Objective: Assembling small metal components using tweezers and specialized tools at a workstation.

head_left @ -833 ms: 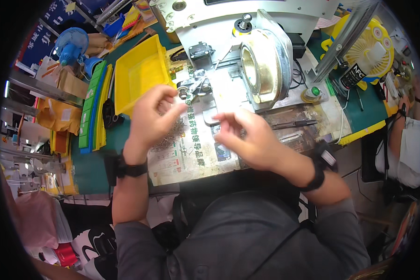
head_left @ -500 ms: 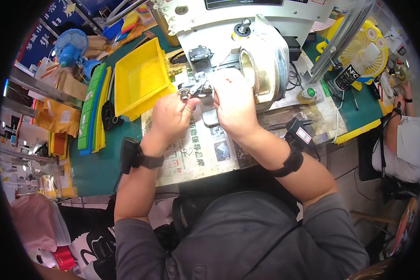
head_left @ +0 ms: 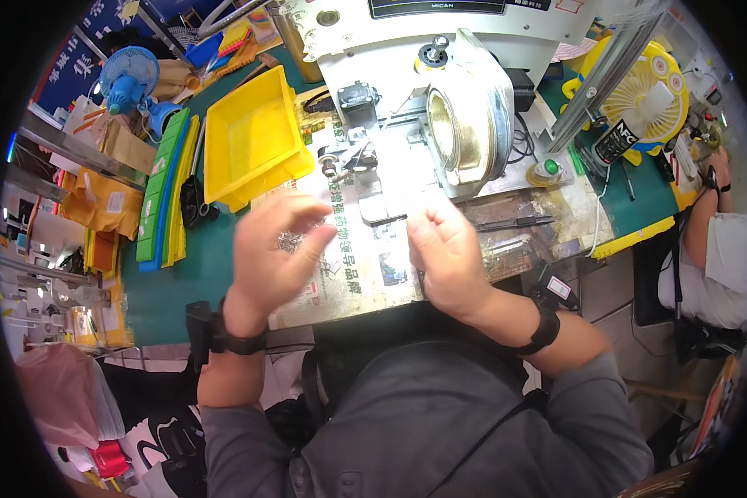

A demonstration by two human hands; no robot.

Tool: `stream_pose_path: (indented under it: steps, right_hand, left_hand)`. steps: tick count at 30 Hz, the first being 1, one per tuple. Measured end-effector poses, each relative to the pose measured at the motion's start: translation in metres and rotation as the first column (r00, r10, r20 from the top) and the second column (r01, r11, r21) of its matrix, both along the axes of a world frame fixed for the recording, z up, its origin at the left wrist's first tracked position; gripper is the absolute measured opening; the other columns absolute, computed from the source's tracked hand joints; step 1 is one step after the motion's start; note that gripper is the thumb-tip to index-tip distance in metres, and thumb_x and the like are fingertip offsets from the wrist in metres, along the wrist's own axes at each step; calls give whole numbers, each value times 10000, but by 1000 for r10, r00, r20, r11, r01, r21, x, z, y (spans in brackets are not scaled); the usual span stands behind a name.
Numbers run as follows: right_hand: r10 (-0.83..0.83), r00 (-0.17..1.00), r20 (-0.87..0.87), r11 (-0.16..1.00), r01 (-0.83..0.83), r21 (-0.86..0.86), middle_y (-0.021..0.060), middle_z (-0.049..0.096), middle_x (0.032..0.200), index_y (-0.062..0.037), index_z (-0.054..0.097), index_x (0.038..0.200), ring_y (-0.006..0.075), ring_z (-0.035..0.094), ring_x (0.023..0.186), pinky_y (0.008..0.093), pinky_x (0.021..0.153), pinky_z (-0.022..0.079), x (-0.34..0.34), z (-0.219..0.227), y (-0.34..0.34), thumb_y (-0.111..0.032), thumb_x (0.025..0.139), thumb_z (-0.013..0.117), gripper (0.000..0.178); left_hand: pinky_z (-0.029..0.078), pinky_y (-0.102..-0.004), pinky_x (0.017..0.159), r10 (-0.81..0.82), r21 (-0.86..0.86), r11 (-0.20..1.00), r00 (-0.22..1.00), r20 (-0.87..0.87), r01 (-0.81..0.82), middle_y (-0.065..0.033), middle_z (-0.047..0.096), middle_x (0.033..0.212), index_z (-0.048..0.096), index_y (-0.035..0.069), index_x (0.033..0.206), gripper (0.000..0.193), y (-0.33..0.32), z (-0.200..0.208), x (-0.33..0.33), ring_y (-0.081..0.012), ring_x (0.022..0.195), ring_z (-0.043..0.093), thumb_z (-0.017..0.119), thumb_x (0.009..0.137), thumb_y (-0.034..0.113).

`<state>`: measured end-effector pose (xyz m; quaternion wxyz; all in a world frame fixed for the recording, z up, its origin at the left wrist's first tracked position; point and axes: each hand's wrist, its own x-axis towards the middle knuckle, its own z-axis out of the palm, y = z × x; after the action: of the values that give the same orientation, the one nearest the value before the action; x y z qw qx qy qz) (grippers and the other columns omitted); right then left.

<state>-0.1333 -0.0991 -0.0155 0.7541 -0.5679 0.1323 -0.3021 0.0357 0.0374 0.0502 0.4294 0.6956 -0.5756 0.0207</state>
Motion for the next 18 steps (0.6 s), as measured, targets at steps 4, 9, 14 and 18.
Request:
stream_pose_path:
  steps: [4, 9, 14, 18]
  right_hand:
    - [66, 993, 102, 981, -83, 176, -57, 509, 743, -12, 573, 1057, 5, 424, 614, 198, 525, 337, 3, 6, -5, -164, 1056, 549, 154]
    - [60, 988, 142, 956, -98, 278, -54, 485, 671, -22, 581, 1037, 12, 399, 555, 198, 494, 317, 8, 10, -8, -173, 1063, 541, 158]
    - [-9, 998, -58, 995, 3, -103, -15, 545, 673, -20, 638, 1038, 48, 482, 548, 231, 506, 385, -20, 18, -31, -141, 1004, 638, 126]
    - [-262, 961, 92, 572, 231, -787, 90, 642, 735, -25, 686, 1032, 203, 636, 611, 333, 544, 485, -18, 40, -38, -70, 884, 732, 162]
  left_hand:
    - [489, -313, 629, -165, -100, 982, 984, -68, 158, -91, 679, 806, 719, 31, 928, 110, -34, -3, -30, -219, 674, 635, 750, 831, 72]
    - [481, -338, 637, -94, -115, 989, 996, -10, 92, -100, 679, 813, 707, 35, 943, 112, -48, -19, -29, -254, 708, 641, 736, 837, 57]
    - [473, -348, 654, -45, -222, 973, 997, 60, 58, -102, 672, 803, 683, 42, 873, 69, -50, -29, -33, -277, 706, 628, 734, 830, 21]
    - [473, -351, 653, -80, -297, 950, 994, 67, 97, -102, 678, 813, 681, 43, 874, 82, -53, -33, -32, -274, 715, 631, 742, 828, 13]
